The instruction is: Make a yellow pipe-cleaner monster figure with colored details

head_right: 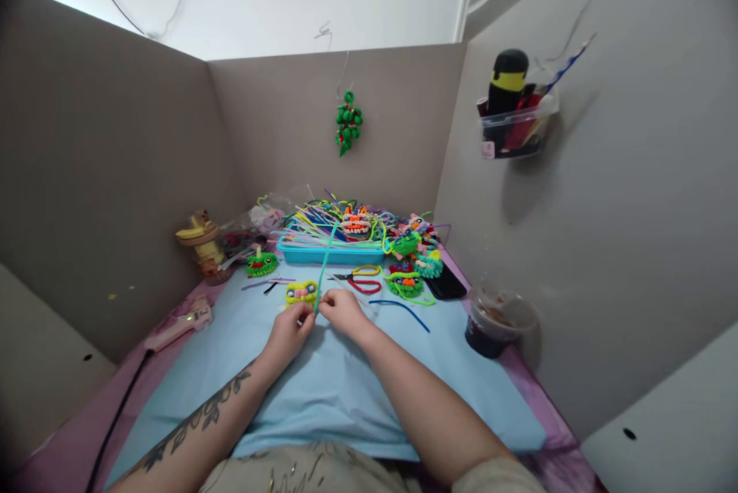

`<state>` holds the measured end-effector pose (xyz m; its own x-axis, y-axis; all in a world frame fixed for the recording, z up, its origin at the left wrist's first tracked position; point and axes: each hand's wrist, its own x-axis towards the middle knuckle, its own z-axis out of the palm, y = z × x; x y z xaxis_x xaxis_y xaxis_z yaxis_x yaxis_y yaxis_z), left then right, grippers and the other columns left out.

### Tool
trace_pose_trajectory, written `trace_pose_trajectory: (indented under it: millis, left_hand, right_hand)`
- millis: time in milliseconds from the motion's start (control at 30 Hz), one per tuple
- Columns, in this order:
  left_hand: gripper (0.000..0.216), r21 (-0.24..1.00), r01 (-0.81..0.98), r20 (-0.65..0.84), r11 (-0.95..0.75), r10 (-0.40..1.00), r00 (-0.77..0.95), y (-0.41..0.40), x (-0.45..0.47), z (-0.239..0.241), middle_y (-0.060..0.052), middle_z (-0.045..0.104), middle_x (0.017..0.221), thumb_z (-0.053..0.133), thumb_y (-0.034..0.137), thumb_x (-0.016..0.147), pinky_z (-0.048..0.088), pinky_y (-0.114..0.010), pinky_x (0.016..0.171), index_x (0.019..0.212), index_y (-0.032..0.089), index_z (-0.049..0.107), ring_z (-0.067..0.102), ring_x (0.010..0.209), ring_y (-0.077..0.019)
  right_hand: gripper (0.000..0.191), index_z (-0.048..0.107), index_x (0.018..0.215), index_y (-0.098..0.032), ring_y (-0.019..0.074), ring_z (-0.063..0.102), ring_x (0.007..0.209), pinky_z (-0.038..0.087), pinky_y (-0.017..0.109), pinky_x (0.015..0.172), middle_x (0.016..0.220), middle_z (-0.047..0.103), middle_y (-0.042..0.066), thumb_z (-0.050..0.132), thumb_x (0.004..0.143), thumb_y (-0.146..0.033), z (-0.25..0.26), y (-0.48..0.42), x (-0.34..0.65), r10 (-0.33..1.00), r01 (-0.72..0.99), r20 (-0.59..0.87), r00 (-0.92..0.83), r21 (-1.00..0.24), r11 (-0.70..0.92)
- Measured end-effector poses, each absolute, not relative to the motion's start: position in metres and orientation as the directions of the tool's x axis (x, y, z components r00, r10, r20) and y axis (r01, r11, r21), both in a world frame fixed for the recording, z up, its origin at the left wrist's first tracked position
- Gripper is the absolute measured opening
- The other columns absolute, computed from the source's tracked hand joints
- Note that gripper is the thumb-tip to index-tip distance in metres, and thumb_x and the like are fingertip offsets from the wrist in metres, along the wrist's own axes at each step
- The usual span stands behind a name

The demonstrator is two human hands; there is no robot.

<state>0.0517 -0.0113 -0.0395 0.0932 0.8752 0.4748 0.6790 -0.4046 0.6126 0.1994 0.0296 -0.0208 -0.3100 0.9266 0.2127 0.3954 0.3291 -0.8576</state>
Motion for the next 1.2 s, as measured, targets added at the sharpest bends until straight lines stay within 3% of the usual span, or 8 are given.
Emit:
trace_pose_trajectory:
  millis: [433, 733, 833, 967, 1067, 1200]
  left_hand:
    - [0.010, 0.480, 0.763, 0.482, -0.433, 0.857, 0.183, -0.012, 0.052, -0.041, -0.003, 0.056, 0.069, 0.046, 0.017, 0.077, 0.040, -0.026, 0.062, 0.071, 0.018, 0.054, 0.053, 0.066, -0.0157]
    - [0.016, 0.525, 0.738, 0.461, -0.423, 0.871, 0.172, -0.013, 0.052, -0.036, -0.005, 0.061, 0.071, 0.046, 0.026, 0.080, 0.040, -0.026, 0.062, 0.074, 0.018, 0.058, 0.055, 0.067, -0.0171]
    - [0.017, 0.589, 0.704, 0.438, -0.398, 0.889, 0.136, -0.013, 0.052, -0.035, -0.004, 0.060, 0.068, 0.047, 0.027, 0.079, 0.038, -0.026, 0.060, 0.071, 0.017, 0.059, 0.054, 0.064, -0.0161]
    - [0.020, 0.778, 0.557, 0.309, -0.291, 0.949, 0.065, -0.012, 0.051, -0.032, 0.001, 0.053, 0.054, 0.051, 0.031, 0.075, 0.033, -0.023, 0.052, 0.061, 0.017, 0.056, 0.046, 0.052, -0.0125]
    - [0.025, 0.903, 0.380, 0.166, -0.201, 0.978, 0.124, -0.012, 0.052, -0.030, 0.004, 0.045, 0.048, 0.053, 0.036, 0.073, 0.028, -0.022, 0.046, 0.058, 0.017, 0.051, 0.038, 0.045, -0.0093]
    - [0.029, 0.942, 0.278, 0.132, -0.188, 0.970, 0.206, -0.016, 0.055, -0.028, 0.005, 0.041, 0.048, 0.056, 0.039, 0.071, 0.025, -0.021, 0.046, 0.056, 0.017, 0.046, 0.035, 0.046, -0.0079]
  right_hand:
    - [0.010, 0.060, 0.056, -0.014, 0.0083, 0.043, 0.051, 0.030, 0.019, 0.049, 0.048, 0.048, -0.005, 0.052, 0.061, -0.010, -0.016, 0.028, 0.199, 0.955, 0.459, 0.108, -0.275, -0.858, 0.229]
    - [0.011, 0.064, 0.059, -0.015, 0.0107, 0.048, 0.054, 0.033, 0.020, 0.051, 0.053, 0.058, -0.002, 0.056, 0.066, -0.016, -0.025, 0.031, 0.199, 0.937, 0.428, 0.220, -0.270, -0.845, 0.322]
    - [0.009, 0.064, 0.058, -0.015, 0.0106, 0.048, 0.054, 0.032, 0.020, 0.050, 0.052, 0.058, -0.002, 0.058, 0.064, -0.015, -0.027, 0.031, 0.199, 0.937, 0.384, 0.187, -0.294, -0.875, 0.295]
    - [0.010, 0.063, 0.059, -0.015, 0.0089, 0.043, 0.048, 0.031, 0.020, 0.047, 0.049, 0.053, -0.003, 0.059, 0.066, -0.021, -0.026, 0.030, 0.200, 0.931, 0.221, 0.113, -0.347, -0.955, 0.199]
    - [0.021, 0.059, 0.058, -0.015, 0.0065, 0.034, 0.042, 0.024, 0.020, 0.043, 0.045, 0.043, -0.006, 0.059, 0.070, -0.031, -0.020, 0.027, 0.201, 0.901, 0.062, 0.106, -0.421, -0.987, 0.145]
    - [0.026, 0.057, 0.059, -0.014, 0.0051, 0.032, 0.041, 0.023, 0.020, 0.042, 0.046, 0.043, -0.007, 0.065, 0.065, -0.038, -0.016, 0.025, 0.203, 0.887, -0.069, 0.090, -0.453, -0.995, 0.065]
